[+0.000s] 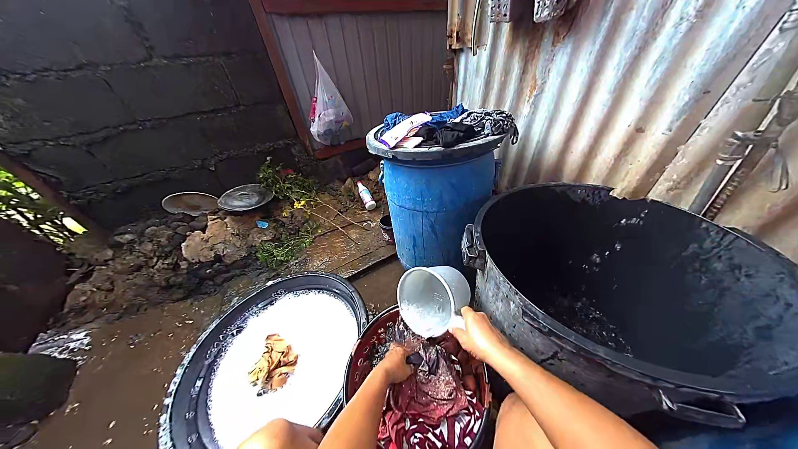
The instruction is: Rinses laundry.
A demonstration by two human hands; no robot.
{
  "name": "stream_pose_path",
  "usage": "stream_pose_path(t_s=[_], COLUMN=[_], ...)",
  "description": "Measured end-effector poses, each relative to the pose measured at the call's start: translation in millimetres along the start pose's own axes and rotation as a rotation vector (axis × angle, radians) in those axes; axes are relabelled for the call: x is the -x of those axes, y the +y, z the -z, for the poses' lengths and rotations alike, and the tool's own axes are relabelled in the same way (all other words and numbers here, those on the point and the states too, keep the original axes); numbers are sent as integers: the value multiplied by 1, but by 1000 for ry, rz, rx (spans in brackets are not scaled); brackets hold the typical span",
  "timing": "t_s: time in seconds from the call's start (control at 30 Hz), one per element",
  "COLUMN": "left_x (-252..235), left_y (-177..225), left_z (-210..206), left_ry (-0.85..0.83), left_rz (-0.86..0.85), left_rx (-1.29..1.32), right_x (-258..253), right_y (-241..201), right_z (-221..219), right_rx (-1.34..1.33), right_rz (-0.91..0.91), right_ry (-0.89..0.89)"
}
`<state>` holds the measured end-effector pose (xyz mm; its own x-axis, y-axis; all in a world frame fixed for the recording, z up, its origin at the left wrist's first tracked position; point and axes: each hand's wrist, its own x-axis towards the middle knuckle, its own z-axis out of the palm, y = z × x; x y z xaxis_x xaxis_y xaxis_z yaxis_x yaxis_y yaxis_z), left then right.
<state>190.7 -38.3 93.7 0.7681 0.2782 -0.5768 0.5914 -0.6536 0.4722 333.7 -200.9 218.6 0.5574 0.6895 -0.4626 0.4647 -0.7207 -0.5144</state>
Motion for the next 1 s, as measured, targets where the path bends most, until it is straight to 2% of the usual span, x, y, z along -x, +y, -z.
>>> stream_pose_path(t_s=[0.13, 0.23, 0.33, 0.4, 0.43, 0.47, 0.5, 0.53, 0.6, 0.67, 0.73, 0.8, 0.83, 0.9, 1.0], left_x=[2, 32, 76, 87, 82, 70, 51, 30, -3, -21, -21, -18, -16, -12, -18], left_y=[-6, 11, 43, 46, 41, 31, 17, 1, -21, -20, -20, -15, -9, 3, 8], left_z=[13, 57, 110, 121, 115, 99, 73, 37, -25, -41, -20, 11, 21, 24, 9], left_ry=[108, 218, 512, 723, 769, 745, 659, 541, 181, 3, -22, 95, 181, 273, 169], left_rz=[-24, -106, -224, -268, -234, -171, -86, 40, 309, 397, 327, 288, 321, 362, 269], left_rx=[259, 357, 334, 366, 388, 430, 468, 398, 66, -108, -73, 5, 4, -35, -100], right_x=[-12, -22, -25, -25, -24, -24, -24, -24, -25, -23, -17, -14, -12, -8, -5], right_y=[11, 17, 17, 16, 16, 15, 14, 14, 10, 7, 4, -1, -3, -8, -13], right_z=[13, 12, 11, 12, 12, 12, 13, 11, 10, 14, 13, 13, 13, 12, 15], right_rx=[-72, -268, -411, -451, -453, -444, -422, -389, -302, -192, -81, 26, 63, 112, 164], right_rz=[-8, -31, -54, -64, -69, -71, -74, -75, -65, -44, -24, -6, -5, -4, 17], right_ry=[22, -11, -30, -27, -27, -30, -36, -44, -58, -46, -39, -32, -30, -25, -7])
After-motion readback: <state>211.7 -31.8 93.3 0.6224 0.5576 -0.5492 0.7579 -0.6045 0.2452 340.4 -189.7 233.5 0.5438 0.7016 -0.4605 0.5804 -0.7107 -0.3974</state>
